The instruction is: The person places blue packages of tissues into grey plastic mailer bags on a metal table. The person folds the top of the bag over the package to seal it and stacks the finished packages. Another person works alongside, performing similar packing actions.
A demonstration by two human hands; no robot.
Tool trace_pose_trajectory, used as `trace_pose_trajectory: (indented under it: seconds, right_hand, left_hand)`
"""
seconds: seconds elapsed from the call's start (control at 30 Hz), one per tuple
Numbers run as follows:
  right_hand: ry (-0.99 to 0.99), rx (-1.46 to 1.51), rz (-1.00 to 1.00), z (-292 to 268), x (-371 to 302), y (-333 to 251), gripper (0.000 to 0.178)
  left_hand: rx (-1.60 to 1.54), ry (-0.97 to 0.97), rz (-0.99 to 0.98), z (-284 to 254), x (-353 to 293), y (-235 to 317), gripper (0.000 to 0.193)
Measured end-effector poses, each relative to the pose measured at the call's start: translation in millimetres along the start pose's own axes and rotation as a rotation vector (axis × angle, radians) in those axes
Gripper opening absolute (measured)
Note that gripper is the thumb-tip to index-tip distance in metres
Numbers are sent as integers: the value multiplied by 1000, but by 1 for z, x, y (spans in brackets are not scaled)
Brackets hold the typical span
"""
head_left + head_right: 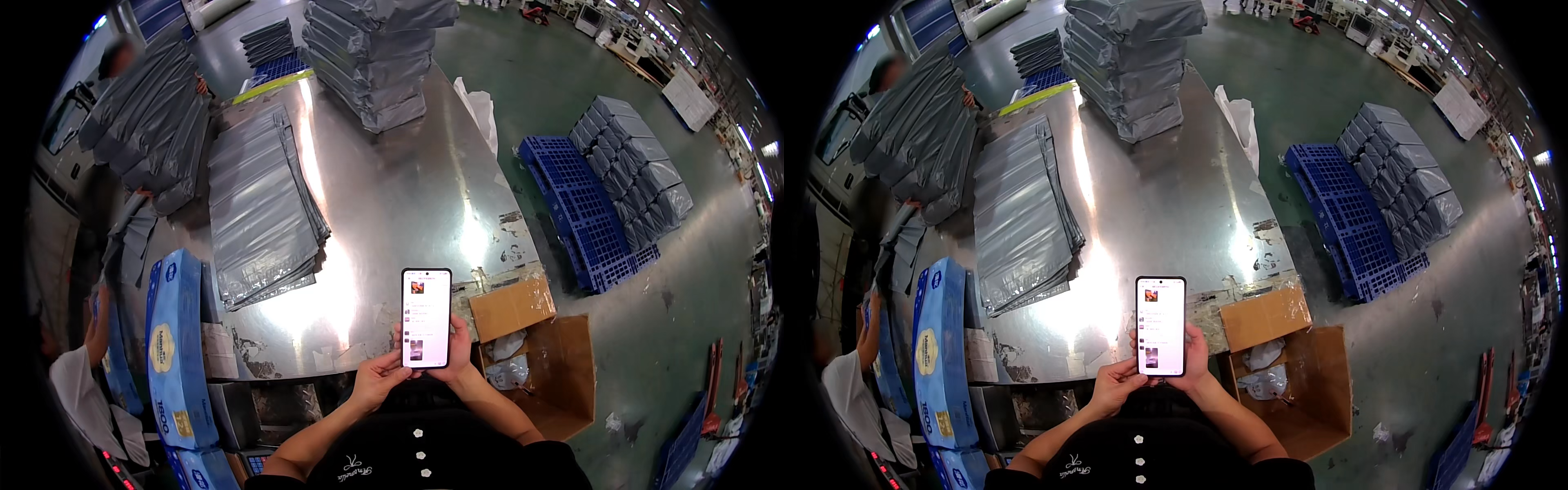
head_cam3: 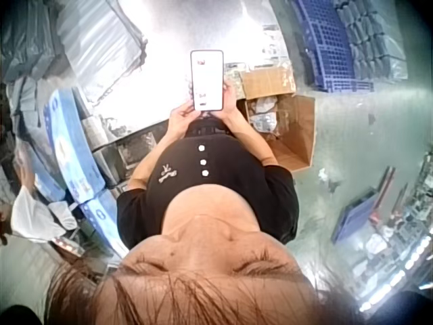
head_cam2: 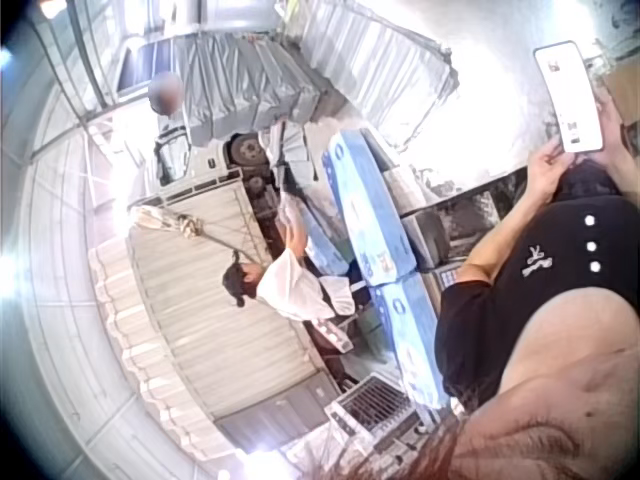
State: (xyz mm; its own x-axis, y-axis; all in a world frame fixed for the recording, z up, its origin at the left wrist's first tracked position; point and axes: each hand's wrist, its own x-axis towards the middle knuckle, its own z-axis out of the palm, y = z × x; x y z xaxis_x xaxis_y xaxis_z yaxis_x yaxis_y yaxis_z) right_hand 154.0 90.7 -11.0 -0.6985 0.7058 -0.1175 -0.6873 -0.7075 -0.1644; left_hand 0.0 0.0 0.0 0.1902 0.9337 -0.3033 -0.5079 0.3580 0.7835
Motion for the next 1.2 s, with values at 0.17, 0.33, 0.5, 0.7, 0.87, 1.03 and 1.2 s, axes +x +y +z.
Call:
trace_pose_trajectory:
  seconds: [0.17,0.33,0.5,0.7,0.87,1.03,1.2]
  right_hand:
    - [-37,18,-19,2,4,-2,71]
    - [16,35,-35,3,-5,-8,70]
    - [174,-158,-232,-4,-53,-33,67]
    - [1051,-1058,-418,-98,-241,-65,65]
    - [1472,-1844,-80,-213,-285,-27,34]
    - [1337,-2106,-420,-251,-245,-54,27]
    - [912,-1895,-805,-108,-38,-61,22]
  left_hand:
    - [18,-13,12,-1,4,4,42]
    - [38,-52,-7,2,10,-3,40]
    - [208,-126,-118,12,18,-7,33]
    - [239,188,-139,-42,38,-32,29]
    - [430,554,-5,-115,8,-50,25]
    - [1165,1354,257,-253,-113,14,20]
    - [1411,1985,296,-381,-277,143,40]
